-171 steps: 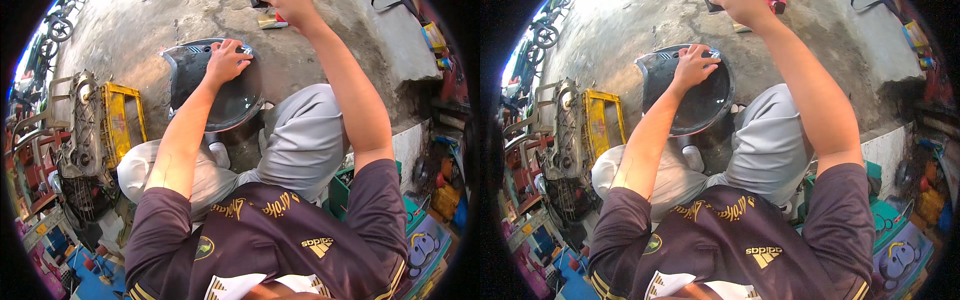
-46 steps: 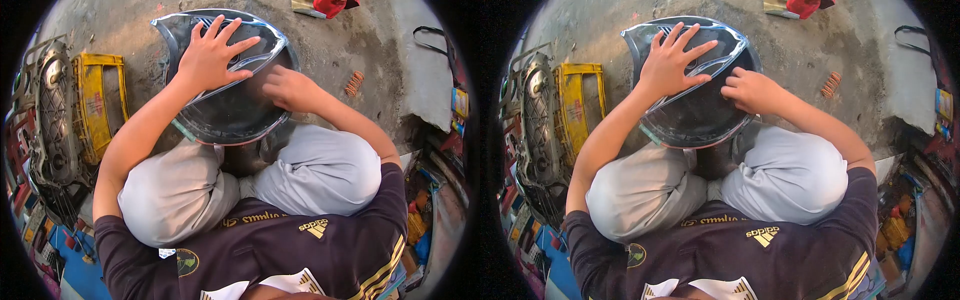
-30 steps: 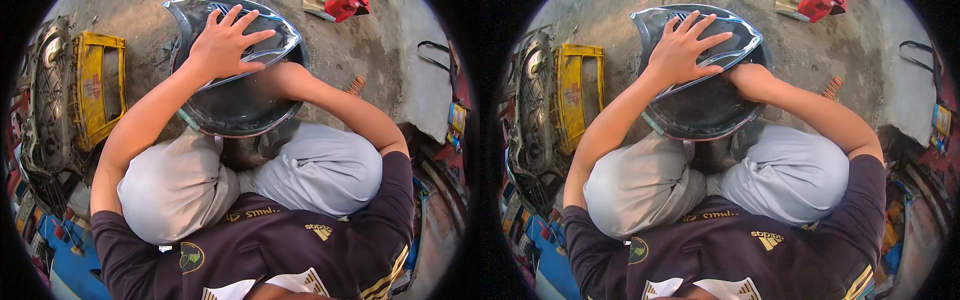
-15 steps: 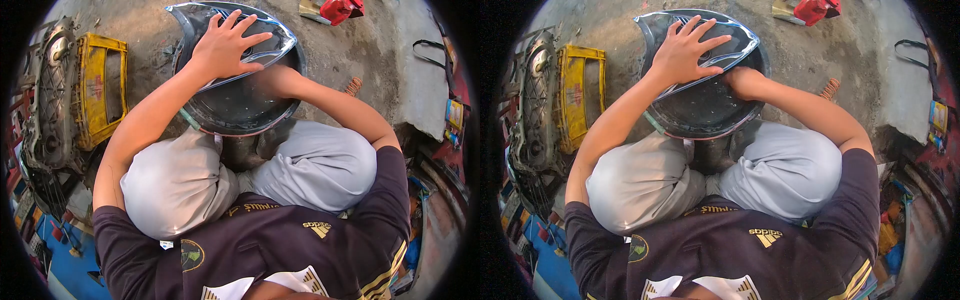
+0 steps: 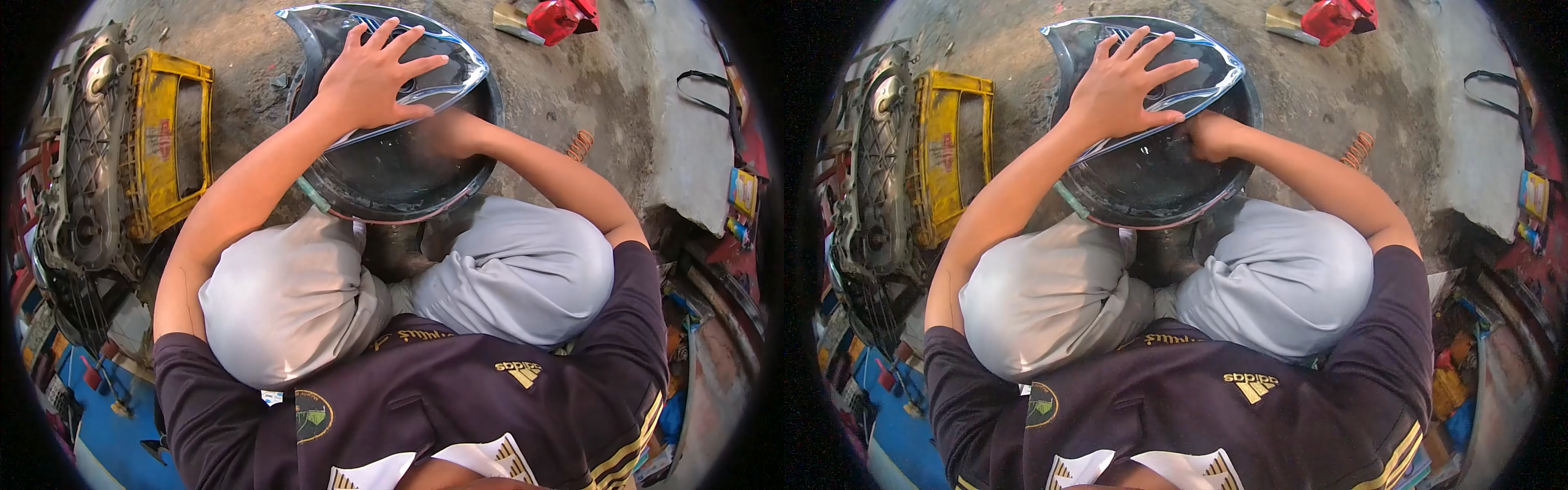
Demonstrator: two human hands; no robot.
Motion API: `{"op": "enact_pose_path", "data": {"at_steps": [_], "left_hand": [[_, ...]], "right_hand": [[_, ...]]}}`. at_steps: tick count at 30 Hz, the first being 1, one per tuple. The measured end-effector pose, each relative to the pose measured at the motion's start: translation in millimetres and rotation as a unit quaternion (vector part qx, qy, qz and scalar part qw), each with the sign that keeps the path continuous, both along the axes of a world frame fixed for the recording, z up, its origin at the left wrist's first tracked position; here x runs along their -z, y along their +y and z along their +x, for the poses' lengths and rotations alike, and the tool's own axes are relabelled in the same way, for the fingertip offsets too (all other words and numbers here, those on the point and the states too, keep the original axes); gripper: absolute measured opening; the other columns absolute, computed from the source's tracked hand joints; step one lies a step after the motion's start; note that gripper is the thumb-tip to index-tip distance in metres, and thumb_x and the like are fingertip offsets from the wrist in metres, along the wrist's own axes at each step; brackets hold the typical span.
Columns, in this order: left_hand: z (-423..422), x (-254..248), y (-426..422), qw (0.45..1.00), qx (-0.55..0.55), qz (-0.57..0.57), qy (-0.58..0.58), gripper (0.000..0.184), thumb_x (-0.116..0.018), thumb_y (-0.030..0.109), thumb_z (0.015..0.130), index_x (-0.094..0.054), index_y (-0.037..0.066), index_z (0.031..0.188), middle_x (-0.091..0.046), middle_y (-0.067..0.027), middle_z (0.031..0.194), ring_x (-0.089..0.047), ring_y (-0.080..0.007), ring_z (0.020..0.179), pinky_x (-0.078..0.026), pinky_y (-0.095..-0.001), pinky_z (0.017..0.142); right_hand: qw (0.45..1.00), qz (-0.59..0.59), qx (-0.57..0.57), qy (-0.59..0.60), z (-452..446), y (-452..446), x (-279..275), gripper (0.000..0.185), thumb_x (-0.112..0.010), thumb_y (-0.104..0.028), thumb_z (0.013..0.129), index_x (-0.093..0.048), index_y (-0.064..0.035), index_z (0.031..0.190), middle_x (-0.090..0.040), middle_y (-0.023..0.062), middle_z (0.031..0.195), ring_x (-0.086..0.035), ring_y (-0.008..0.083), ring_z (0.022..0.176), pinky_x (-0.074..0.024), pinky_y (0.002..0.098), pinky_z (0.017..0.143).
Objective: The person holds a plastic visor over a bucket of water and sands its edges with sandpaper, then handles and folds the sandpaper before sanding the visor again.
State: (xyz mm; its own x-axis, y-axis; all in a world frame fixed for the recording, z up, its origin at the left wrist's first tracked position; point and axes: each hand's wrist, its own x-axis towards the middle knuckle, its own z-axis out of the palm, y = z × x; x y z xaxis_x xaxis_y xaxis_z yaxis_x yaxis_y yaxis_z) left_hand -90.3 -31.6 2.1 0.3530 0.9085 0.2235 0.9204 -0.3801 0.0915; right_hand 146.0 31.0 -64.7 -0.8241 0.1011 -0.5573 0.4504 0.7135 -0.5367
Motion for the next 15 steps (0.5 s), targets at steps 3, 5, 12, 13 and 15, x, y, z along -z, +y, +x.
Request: {"op": "enact_pose_path", "data": {"at_steps": [3,5,12,13,15], "left_hand": [[0.9,0.8,1.6,1.0,0.003,-0.001,-0.002,0.083,-0.072,0.079,0.088,-0.056,0.044,0.161,-0.053,-0.0108,0.168,-0.046,-0.0391,0.156,-0.037,-0.065,0.121],[0.9,0.8,0.5,1.0,-0.001,-0.008,0.002,0.083,-0.072,0.08,0.088,-0.056,0.044,0.161,-0.053,-0.0106,0.168,-0.046,-0.039,0.156,-0.037,-0.065,0.121],[0.5,0.6,0.9,1.0,-0.002,-0.002,0.002,0.083,-0.071,0.081,0.088,-0.056,0.045,0.161,-0.052,-0.0102,0.169,-0.046,-0.0391,0.156,-0.036,-0.0655,0.122],[0.6,0.8,0.7,1.0,-0.002,-0.004,0.001,0.083,-0.071,0.081,0.088,-0.056,0.045,0.161,-0.052,-0.0102,0.169,-0.046,-0.0389,0.157,-0.036,-0.0657,0.123],[0.4,0.6,0.5,1.0,-0.002,-0.005,0.0,0.083,-0.072,0.08,0.088,-0.056,0.045,0.161,-0.053,-0.0102,0.169,-0.046,-0.0387,0.157,-0.036,-0.0658,0.123]], "right_hand": [[0.994,0.032,0.075,-0.07,-6.0,-5.8,-23.9,0.04,-0.072,-0.016,0.091,-0.078,-0.0055,0.129,-0.079,0.0255,0.123,-0.076,0.0421,0.118,-0.0609,0.0506,0.102],[0.991,0.089,0.041,-0.094,5.3,-8.0,17.2,0.042,-0.072,-0.017,0.091,-0.078,-0.0055,0.131,-0.079,0.0254,0.122,-0.075,0.0438,0.118,-0.059,0.0514,0.104],[0.999,-0.027,0.03,-0.017,8.9,0.0,15.8,0.038,-0.069,-0.009,0.09,-0.078,-0.0023,0.127,-0.078,0.0261,0.122,-0.074,0.0438,0.119,-0.058,0.0509,0.104],[0.997,-0.042,0.058,0.027,11.5,-1.2,13.0,0.037,-0.069,-0.008,0.089,-0.078,-0.003,0.125,-0.078,0.0256,0.122,-0.073,0.0435,0.12,-0.0572,0.0502,0.104],[0.992,-0.056,0.086,0.073,14.6,-3.4,2.5,0.036,-0.07,-0.007,0.088,-0.079,-0.0036,0.122,-0.078,0.0251,0.122,-0.073,0.0432,0.121,-0.0564,0.0495,0.105]]}}
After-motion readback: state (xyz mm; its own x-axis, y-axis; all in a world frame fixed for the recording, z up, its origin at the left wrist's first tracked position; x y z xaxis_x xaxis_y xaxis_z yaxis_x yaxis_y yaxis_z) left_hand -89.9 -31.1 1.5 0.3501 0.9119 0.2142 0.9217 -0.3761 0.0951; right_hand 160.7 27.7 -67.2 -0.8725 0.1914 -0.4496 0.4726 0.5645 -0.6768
